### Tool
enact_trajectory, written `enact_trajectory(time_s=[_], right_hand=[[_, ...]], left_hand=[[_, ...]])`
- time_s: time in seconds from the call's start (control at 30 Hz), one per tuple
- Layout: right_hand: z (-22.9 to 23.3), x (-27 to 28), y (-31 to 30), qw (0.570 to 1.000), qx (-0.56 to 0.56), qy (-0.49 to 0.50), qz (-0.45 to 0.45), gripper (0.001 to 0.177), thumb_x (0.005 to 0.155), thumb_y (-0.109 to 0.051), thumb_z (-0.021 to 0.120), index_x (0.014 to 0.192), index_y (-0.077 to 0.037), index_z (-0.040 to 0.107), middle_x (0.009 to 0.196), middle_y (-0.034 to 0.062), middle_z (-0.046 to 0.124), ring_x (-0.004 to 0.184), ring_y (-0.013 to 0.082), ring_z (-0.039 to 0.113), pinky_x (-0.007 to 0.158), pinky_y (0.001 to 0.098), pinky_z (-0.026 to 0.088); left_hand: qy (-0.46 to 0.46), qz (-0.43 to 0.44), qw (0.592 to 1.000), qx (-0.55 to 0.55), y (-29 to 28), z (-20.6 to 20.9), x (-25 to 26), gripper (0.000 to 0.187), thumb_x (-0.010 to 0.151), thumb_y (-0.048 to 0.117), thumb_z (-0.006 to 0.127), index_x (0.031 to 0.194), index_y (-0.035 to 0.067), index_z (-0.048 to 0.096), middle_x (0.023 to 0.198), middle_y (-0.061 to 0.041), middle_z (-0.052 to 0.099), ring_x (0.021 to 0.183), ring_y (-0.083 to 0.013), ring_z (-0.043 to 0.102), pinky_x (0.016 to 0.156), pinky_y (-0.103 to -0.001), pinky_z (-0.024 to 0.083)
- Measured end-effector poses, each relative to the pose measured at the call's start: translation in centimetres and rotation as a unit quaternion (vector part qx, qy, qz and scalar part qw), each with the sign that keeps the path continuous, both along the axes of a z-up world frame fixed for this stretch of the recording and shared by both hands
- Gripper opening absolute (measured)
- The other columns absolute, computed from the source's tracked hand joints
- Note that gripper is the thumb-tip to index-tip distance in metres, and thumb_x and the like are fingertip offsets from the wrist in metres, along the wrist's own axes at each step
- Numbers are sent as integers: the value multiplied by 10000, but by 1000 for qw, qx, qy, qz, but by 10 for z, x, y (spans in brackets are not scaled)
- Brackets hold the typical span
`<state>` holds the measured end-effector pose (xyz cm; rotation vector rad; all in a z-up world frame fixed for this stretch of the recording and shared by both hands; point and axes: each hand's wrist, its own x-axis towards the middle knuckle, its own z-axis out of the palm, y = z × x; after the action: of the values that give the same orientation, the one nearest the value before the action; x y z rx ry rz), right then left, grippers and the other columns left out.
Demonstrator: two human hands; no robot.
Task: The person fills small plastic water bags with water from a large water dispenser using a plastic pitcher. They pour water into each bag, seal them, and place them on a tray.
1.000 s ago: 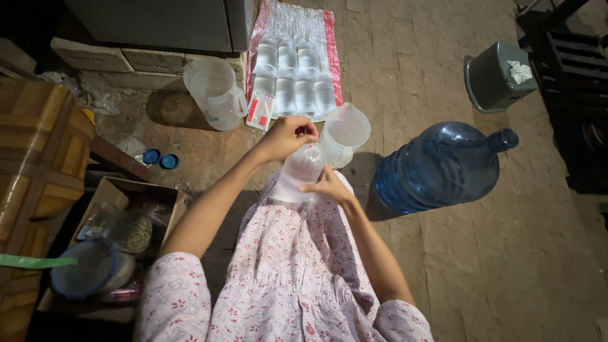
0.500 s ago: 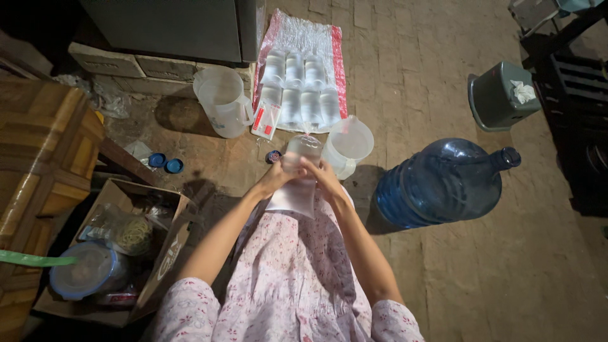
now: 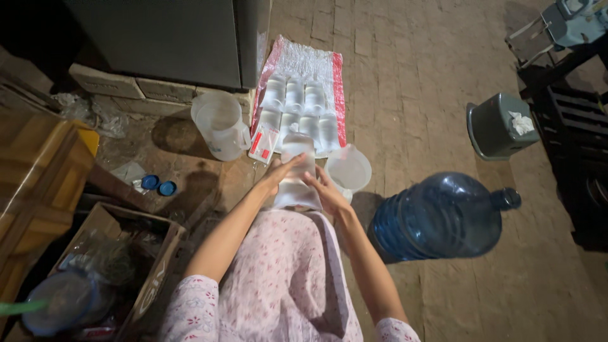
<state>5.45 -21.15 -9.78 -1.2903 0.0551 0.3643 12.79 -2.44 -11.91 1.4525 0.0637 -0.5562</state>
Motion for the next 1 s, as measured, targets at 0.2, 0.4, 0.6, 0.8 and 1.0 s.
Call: enact_trajectory(time_s=[0.2,0.4,0.6,0.8,1.0], right_hand=[[-55,63,-2,995,19,81,-47,845,885,-352,762,1585,-132,342,1411,176,565,1228,267,622,698,487,669],[-125,152,-5,990,35,131,-47,688,921,-358,705,1520,-163,428,1328,189,655,1021,303,720,635,467,626],[-198,262,-4,981,-5,177,-73,567,930,-350,665,1436,-177,477,1301,101,626,1081,278,691,646,469,630],[-238,357,2,975,-27,200,-90,589,872,-411,712,1392,-205,528,1443,76,522,1241,286,583,719,485,633],[-261,425,6,967,-53,233,-88,772,816,-477,765,1473,-167,505,1586,76,352,1398,283,438,802,505,653]], left_hand=[[20,51,998,-33,-25,-50,65,1217,667,513,852,1457,-47,114,1366,-244,516,1199,-324,654,823,-368,638],[-54,17,996,64,-28,-145,154,1199,753,627,782,1515,-88,195,1508,-292,405,1356,-354,506,1013,-413,501],[-66,-8,984,166,-19,-231,241,1179,828,728,641,1615,-22,185,1604,-288,358,1489,-363,384,1206,-414,308],[-98,83,988,81,-22,-279,316,967,832,525,750,1461,-45,289,1368,-233,556,1258,-285,585,1017,-375,496],[-94,79,985,120,-20,-313,380,845,882,481,720,1471,-6,360,1321,-225,613,1192,-300,625,987,-383,500]])
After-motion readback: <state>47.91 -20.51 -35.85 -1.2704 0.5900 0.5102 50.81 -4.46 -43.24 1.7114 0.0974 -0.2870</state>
